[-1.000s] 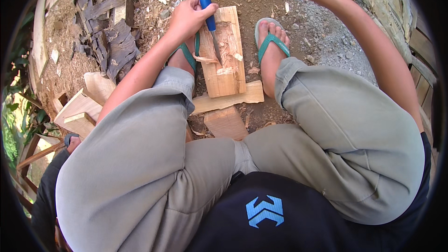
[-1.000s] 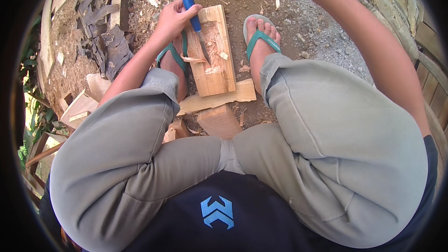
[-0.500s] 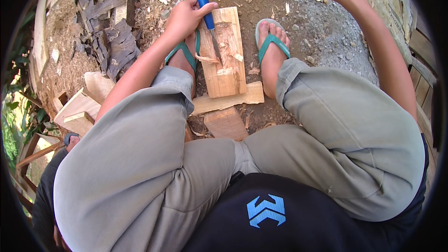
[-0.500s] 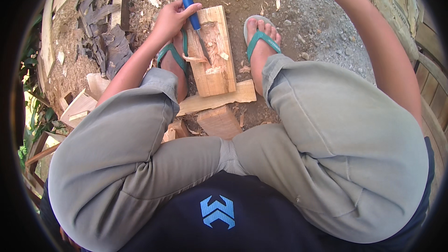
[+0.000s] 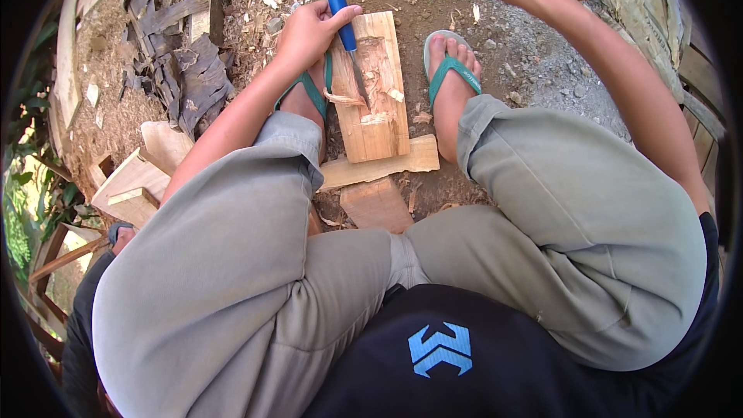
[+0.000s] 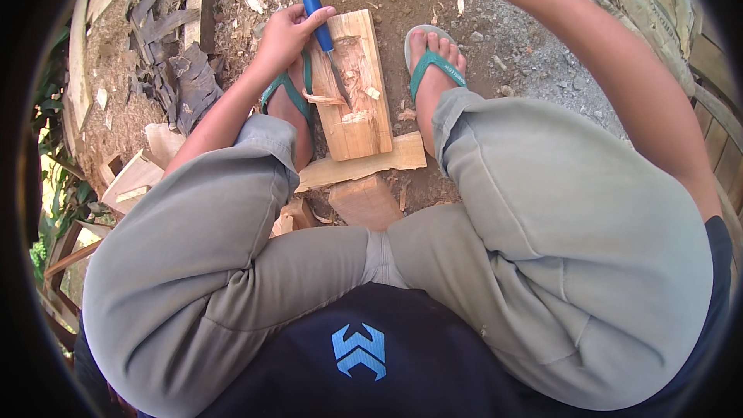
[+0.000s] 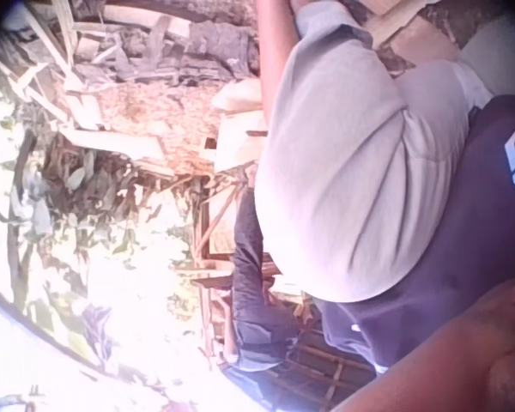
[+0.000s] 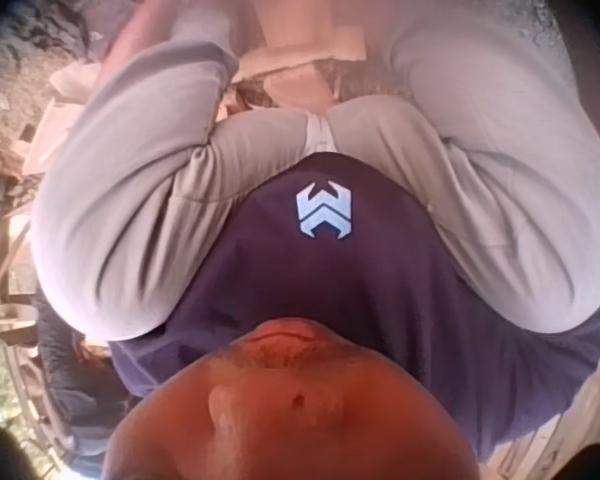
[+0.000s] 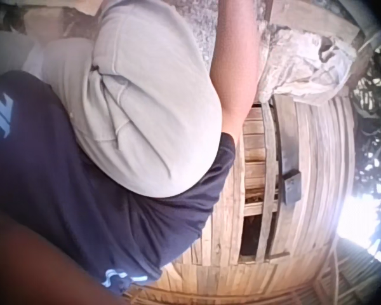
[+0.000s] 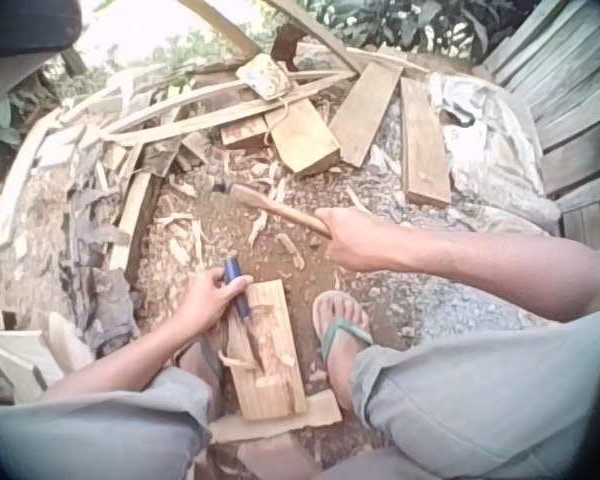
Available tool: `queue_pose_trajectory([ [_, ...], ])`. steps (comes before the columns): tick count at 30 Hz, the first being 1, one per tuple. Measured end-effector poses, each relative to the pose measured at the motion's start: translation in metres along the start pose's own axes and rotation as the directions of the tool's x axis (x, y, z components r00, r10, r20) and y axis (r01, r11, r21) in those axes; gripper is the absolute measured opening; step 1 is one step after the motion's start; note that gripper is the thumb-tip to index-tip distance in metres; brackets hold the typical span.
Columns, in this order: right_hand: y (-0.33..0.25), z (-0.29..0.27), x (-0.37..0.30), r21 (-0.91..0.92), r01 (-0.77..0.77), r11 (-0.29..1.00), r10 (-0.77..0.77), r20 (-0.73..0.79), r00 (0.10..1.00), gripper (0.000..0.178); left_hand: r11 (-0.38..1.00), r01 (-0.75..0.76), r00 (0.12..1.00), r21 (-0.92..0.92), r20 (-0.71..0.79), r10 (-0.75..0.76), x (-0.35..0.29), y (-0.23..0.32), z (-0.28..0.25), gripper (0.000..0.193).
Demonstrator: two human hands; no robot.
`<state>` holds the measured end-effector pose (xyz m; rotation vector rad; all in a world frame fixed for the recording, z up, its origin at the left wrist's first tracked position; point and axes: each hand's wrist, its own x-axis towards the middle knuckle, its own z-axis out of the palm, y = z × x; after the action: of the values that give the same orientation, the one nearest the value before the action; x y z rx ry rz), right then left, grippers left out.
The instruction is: The person carves a square-shaped hole into a block of wood using a chisel and a hammer, occasionally brushing away wood shavings by hand.
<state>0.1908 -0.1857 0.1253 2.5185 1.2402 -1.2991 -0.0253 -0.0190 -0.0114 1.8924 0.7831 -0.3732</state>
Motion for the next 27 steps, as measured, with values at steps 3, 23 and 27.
queue_pose_trajectory([
  [3,-0.007,0.023,0.008,0.038,0.068,0.997,-0.073,0.166,0.983,0.041,1.000,0.018,0.998,0.008,-0.061,-0.017,-0.011,-0.008,-0.010,0.062],
  [23,0.019,-0.051,-0.003,0.235,0.009,0.972,0.064,-0.299,0.952,0.019,0.919,-0.209,0.932,-0.335,0.216,0.291,-0.039,0.016,-0.043,0.035],
  [27,0.014,-0.053,-0.010,0.359,-0.005,0.933,0.130,-0.325,0.937,0.015,0.922,-0.140,0.863,-0.362,0.411,0.293,-0.049,0.039,-0.062,0.039],
])
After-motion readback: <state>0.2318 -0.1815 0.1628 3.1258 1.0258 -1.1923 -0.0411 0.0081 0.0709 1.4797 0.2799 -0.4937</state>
